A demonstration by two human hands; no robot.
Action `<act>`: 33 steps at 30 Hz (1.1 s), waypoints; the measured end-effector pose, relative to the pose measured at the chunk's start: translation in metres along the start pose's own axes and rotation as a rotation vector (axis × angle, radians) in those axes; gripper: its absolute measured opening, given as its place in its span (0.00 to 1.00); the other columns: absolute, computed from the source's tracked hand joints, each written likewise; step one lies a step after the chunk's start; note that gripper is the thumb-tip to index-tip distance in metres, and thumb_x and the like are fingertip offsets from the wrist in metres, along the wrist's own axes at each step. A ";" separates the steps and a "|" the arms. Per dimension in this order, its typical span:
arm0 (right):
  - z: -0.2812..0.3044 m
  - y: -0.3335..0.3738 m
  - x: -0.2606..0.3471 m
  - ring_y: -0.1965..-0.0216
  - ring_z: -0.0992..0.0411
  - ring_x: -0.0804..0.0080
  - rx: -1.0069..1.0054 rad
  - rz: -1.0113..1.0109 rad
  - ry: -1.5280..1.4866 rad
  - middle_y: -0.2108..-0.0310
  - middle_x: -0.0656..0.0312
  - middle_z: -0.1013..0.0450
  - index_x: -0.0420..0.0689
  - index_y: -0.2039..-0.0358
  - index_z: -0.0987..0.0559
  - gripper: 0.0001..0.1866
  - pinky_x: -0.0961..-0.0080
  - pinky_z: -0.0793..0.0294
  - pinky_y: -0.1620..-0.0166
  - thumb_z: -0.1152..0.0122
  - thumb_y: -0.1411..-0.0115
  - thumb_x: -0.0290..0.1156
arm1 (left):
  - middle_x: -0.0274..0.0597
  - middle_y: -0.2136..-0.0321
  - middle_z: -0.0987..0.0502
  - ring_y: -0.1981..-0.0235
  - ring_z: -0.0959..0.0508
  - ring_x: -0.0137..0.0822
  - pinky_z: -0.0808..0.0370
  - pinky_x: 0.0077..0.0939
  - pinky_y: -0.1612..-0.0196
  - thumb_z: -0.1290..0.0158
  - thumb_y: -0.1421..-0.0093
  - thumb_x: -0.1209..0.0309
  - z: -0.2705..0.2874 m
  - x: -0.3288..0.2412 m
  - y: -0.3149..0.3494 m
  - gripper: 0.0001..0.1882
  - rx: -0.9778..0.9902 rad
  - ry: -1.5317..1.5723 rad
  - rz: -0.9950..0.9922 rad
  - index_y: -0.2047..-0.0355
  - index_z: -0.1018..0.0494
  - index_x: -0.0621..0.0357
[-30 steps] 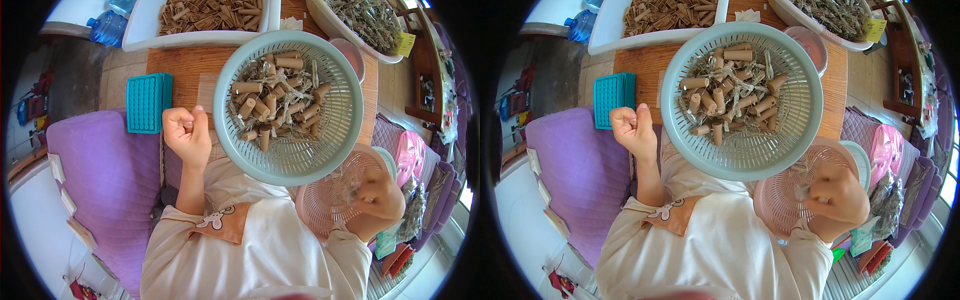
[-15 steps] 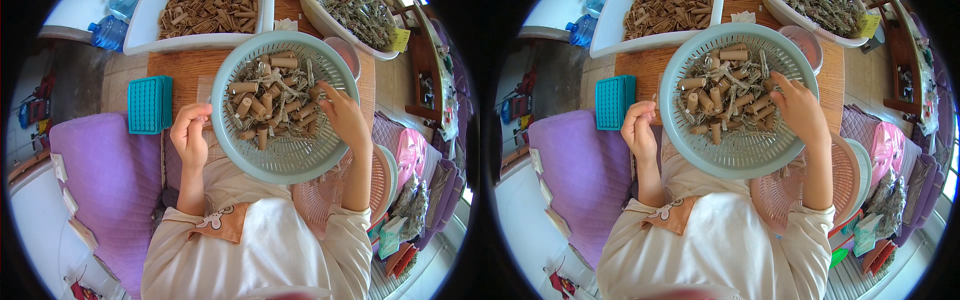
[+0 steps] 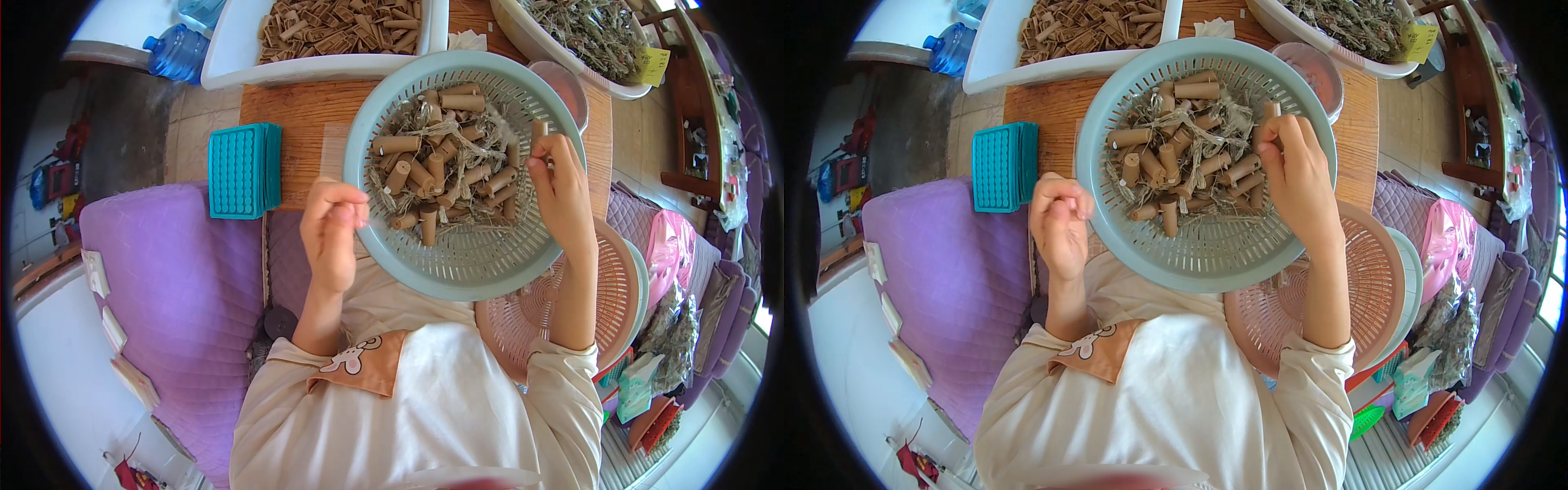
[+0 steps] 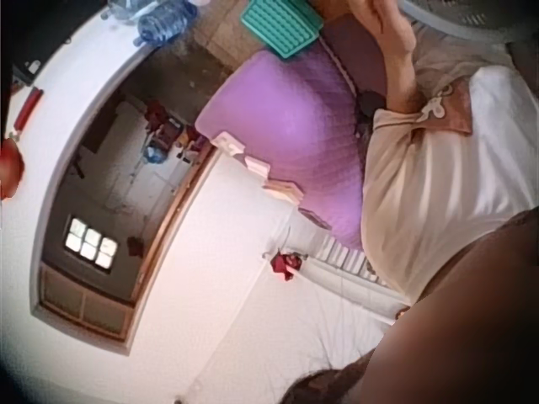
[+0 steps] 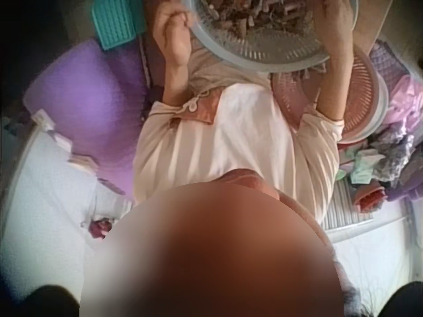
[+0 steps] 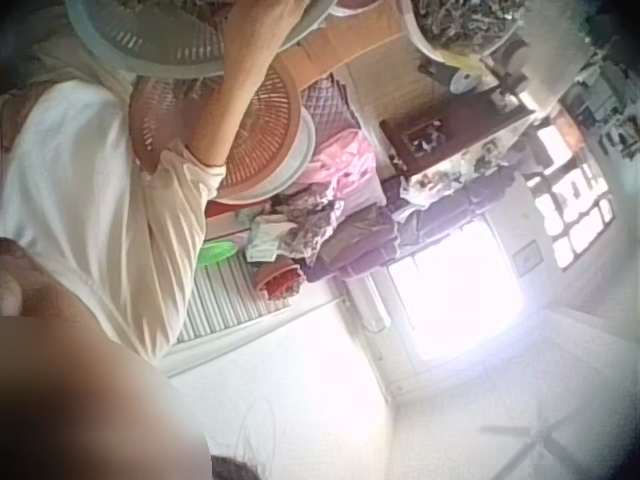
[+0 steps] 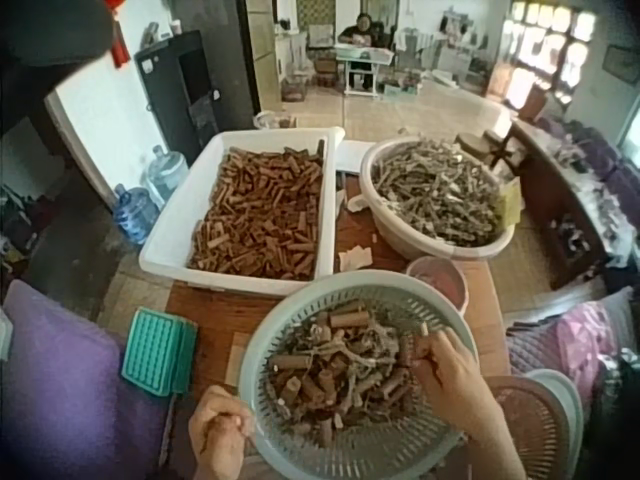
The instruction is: The person packs brown sticks into individual plastic bags by hand.
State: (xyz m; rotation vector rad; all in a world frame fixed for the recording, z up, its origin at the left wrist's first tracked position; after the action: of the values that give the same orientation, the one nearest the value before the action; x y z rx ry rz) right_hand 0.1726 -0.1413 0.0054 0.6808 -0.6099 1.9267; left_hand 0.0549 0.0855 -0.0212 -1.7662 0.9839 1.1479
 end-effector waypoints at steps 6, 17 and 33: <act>-0.003 0.018 0.034 0.74 0.35 0.68 0.011 0.090 -0.279 0.71 0.57 0.35 0.38 0.74 0.36 0.09 0.78 0.34 0.70 0.48 0.53 0.15 | 0.25 0.87 0.40 0.85 0.45 0.15 0.49 0.11 0.82 0.48 0.45 0.64 -0.043 0.007 0.005 0.11 0.167 -0.020 0.174 0.72 0.33 0.58; -0.002 0.032 0.076 0.72 0.33 0.63 0.034 0.323 -0.285 0.66 0.53 0.34 0.40 0.73 0.35 0.12 0.75 0.32 0.69 0.45 0.57 0.14 | 0.31 0.78 0.33 0.83 0.40 0.14 0.45 0.08 0.81 0.43 0.50 0.69 -0.051 0.001 0.007 0.14 -0.017 0.122 0.180 0.69 0.36 0.59; -0.023 0.029 0.072 0.71 0.28 0.67 0.316 0.141 -0.344 0.73 0.57 0.28 0.38 0.67 0.26 0.12 0.75 0.29 0.68 0.44 0.55 0.20 | 0.33 0.82 0.30 0.83 0.34 0.16 0.39 0.09 0.81 0.50 0.44 0.72 -0.048 -0.005 0.006 0.06 0.108 0.202 0.275 0.71 0.35 0.60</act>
State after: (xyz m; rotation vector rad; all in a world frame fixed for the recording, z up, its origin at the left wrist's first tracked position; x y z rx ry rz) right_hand 0.1148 -0.0932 0.0346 1.2151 -0.5796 2.0761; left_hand 0.0635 0.0407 -0.0050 -1.7214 1.4186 1.0724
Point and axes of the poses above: each hand's wrist, its own y-axis away from the middle knuckle, its own z-axis out of the back of the hand, x = y × z, the point moved 9 cm from there along -y, towards the middle knuckle
